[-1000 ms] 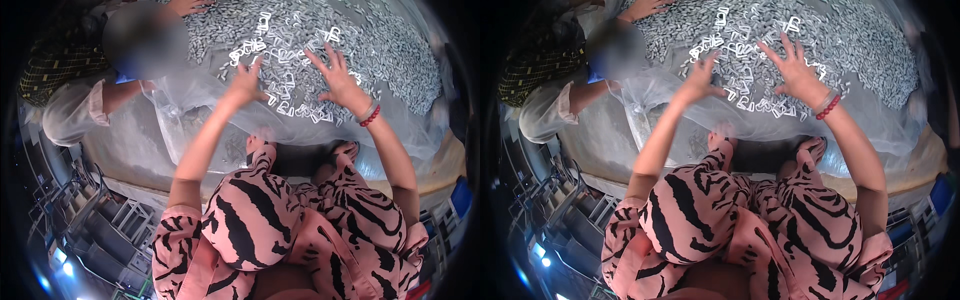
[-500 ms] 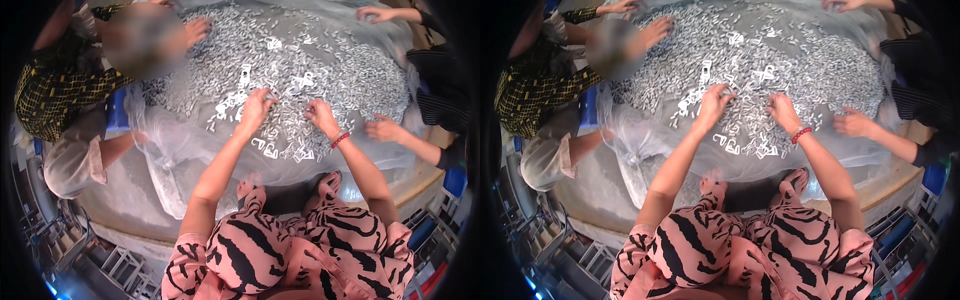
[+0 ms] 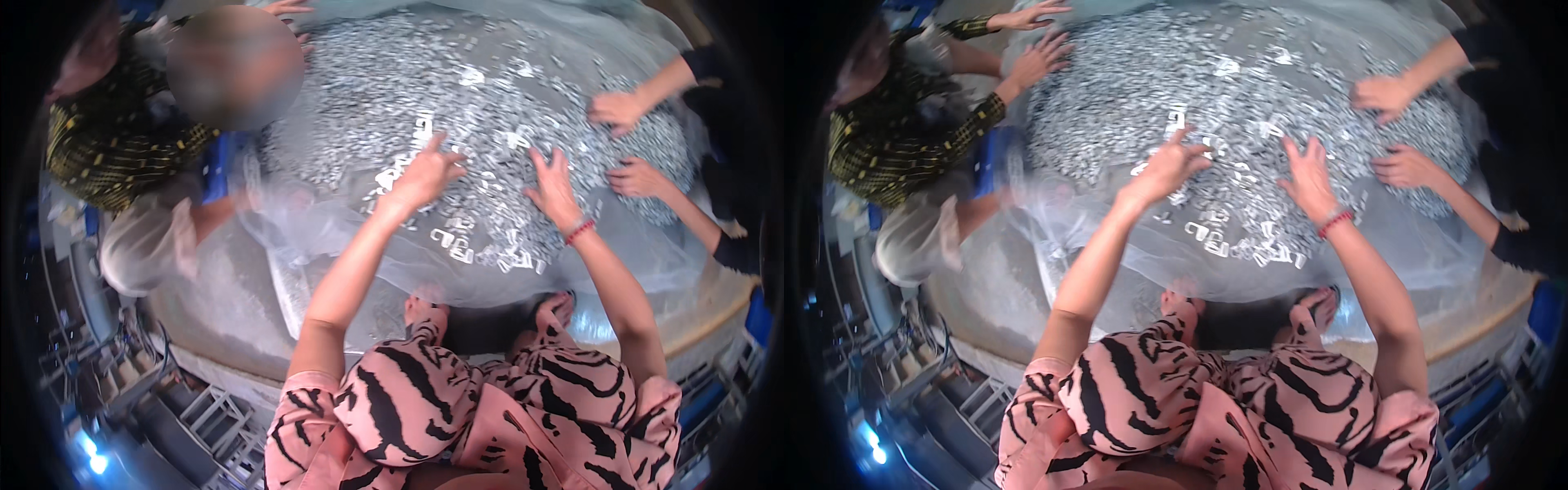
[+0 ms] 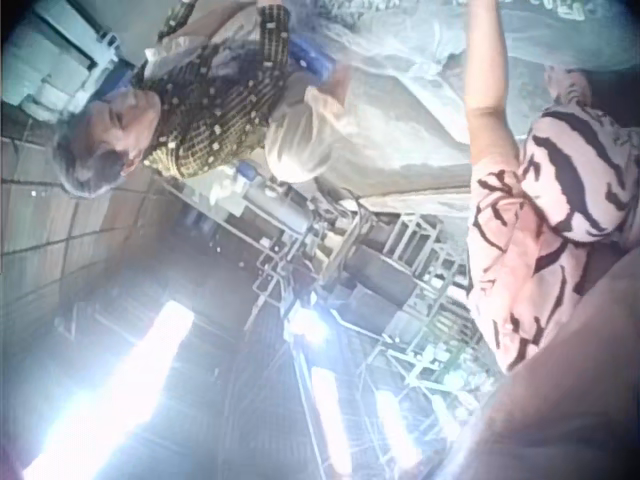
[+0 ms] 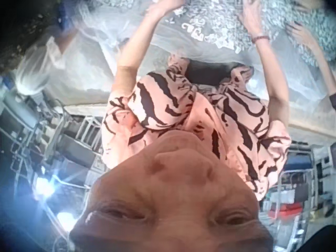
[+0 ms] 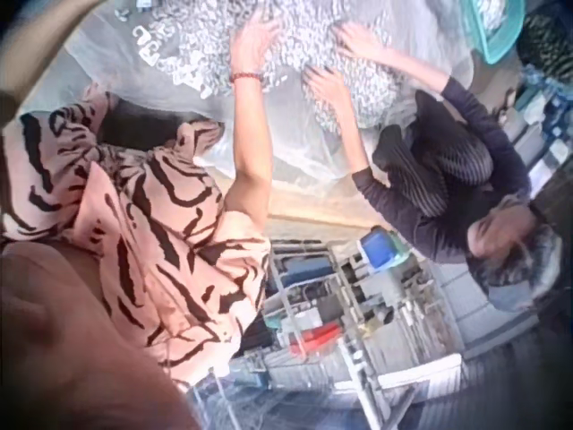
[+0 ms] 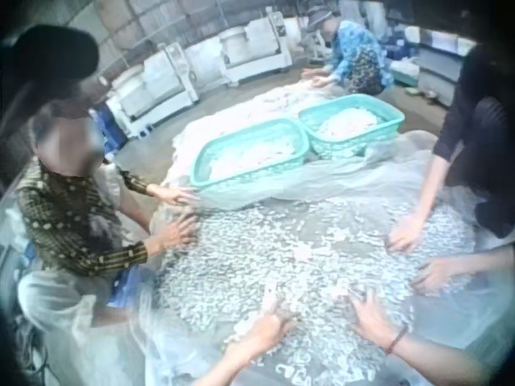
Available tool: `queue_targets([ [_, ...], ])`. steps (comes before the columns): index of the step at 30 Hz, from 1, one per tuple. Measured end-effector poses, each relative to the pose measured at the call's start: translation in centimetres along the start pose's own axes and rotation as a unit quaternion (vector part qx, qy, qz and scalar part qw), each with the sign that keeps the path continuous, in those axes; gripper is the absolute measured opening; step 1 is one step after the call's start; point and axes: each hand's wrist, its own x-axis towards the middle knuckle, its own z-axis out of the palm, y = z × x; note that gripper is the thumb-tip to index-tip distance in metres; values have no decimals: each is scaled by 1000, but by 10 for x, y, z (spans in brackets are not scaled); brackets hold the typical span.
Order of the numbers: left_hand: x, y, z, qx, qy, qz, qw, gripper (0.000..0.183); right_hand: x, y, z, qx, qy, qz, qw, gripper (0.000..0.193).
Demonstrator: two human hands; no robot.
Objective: The person sorts through a pile of white plastic clips by hand on the floor and places them into green baskets.
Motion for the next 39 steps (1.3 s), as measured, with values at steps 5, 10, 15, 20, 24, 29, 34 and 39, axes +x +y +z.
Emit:
queue_targets([
  [5,-38,-4,6,8,4,-103,995,27,-10,-20,12,51,15,-47,997,66],
  [10,-48,-18,25,44,13,-127,991,21,-16,-19,31,163,-6,-27,986,54],
  [15,-38,-52,20,-298,76,-147,940,26,-10,-27,18,229,-57,-16,972,37],
  [20,20,-39,4,-193,25,-133,972,29,19,-59,-26,500,-167,66,847,40],
  [24,41,-27,14,137,95,19,986,32,42,-39,-46,370,-89,24,924,67],
  [29,31,-2,34,176,125,83,973,20,56,-6,-19,34,-28,-20,999,88],
  [34,-22,21,37,51,178,4,983,30,31,-31,4,-1,-62,-126,990,70],
  [39,-40,-3,13,-29,150,-131,980,35,-17,-48,28,-6,-76,-162,984,48],
])
